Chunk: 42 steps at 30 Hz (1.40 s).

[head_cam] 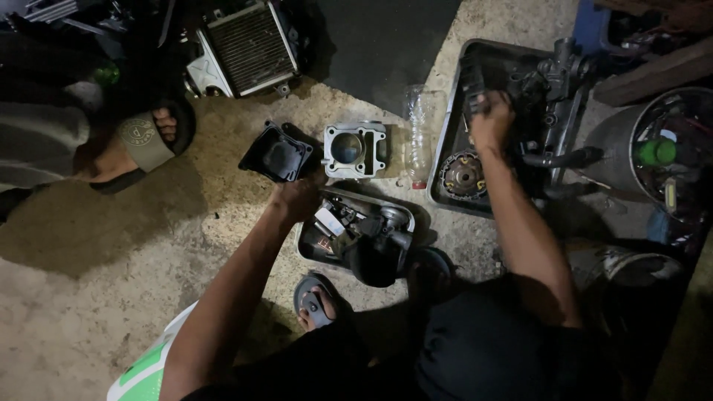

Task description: Inspecting and cleaning motorcycle engine components like the cylinder head and cooling fan.

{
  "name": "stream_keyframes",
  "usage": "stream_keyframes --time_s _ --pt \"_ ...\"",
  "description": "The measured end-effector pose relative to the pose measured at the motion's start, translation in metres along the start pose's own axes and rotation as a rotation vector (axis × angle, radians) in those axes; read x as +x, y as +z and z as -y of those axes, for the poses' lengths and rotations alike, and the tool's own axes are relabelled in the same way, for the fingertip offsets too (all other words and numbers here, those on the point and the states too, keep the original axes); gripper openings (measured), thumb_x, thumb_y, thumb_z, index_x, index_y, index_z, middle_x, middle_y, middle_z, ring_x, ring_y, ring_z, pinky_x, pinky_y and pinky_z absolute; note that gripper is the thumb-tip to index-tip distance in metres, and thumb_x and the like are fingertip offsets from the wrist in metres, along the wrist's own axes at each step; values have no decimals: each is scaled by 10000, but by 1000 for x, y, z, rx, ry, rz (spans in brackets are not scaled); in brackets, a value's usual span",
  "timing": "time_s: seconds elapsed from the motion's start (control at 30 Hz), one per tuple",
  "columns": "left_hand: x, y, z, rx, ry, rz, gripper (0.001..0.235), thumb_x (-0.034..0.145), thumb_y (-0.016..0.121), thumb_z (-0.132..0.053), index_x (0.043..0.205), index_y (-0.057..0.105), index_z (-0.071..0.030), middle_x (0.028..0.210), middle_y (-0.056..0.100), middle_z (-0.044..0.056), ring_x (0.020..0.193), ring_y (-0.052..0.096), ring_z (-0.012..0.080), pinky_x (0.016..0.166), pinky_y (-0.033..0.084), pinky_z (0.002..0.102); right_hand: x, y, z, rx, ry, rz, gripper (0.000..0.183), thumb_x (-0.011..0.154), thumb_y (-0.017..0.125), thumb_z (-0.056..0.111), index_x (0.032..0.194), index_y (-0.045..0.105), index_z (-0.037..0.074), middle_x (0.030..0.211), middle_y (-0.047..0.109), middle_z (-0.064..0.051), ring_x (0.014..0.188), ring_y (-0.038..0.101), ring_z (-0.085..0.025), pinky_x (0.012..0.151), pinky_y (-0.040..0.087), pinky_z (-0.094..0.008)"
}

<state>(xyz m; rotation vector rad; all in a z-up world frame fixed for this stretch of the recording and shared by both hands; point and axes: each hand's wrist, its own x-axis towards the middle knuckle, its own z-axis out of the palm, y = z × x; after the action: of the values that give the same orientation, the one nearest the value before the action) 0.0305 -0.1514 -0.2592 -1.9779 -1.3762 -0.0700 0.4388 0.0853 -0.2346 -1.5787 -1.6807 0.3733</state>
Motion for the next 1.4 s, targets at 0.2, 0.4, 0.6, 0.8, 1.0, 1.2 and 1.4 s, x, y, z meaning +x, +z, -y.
stream_keyframes --time_s 0.2,0.4,0.6,0.8,1.0,1.2,1.4 --pt "-3 17 23 -637 -218 829 286 760 634 -615 784 727 -346 732 713 -103 726 759 183 559 580 386 1 -26 30 397 158 -72 123 1037 658 75 992 745 1 755 640 -190 619 710 -275 498 623 -343" --pt "114 -118 86 -821 -305 1077 768 865 556 -718 1299 622 -87 1151 736 196 1051 727 412 862 607 539 -14 -86 106 800 532 185 154 1008 724 297 934 695 165 718 578 3 606 642 -121 481 444 -183" --pt "148 -174 101 -1706 -868 793 1018 867 684 -750 1596 255 -184 1417 595 227 1272 630 385 930 579 492 -75 -90 159 1217 710 409 121 963 719 204 894 676 115 649 515 -3 535 554 -150 530 568 -384" --pt "128 -170 83 -2105 -1067 575 847 942 714 -633 1412 486 33 1300 544 371 1263 579 492 979 543 543 -109 -80 182 1319 739 621 126 963 713 211 946 650 104 615 479 -27 518 499 -168 565 574 -440" --pt "143 -215 100 -1959 -1089 390 567 955 683 -577 1005 691 -12 879 649 168 908 640 275 860 525 402 -128 -97 226 1332 830 592 128 1011 635 246 1067 703 153 958 684 -11 864 670 -180 872 579 -391" --pt "140 -217 122 -1861 -1234 404 626 904 684 -642 1183 693 -81 1083 715 197 1092 675 316 989 513 457 -156 -89 198 141 40 1078 285 936 713 282 853 635 21 733 646 -128 710 623 -288 652 453 -420" --pt "129 -188 131 -1744 -1242 484 846 918 575 -757 1387 578 -53 1364 617 253 1358 538 398 1167 407 521 -230 -31 163 39 -417 996 537 824 831 399 1133 661 -7 1253 614 -354 1163 595 -548 980 506 -584"
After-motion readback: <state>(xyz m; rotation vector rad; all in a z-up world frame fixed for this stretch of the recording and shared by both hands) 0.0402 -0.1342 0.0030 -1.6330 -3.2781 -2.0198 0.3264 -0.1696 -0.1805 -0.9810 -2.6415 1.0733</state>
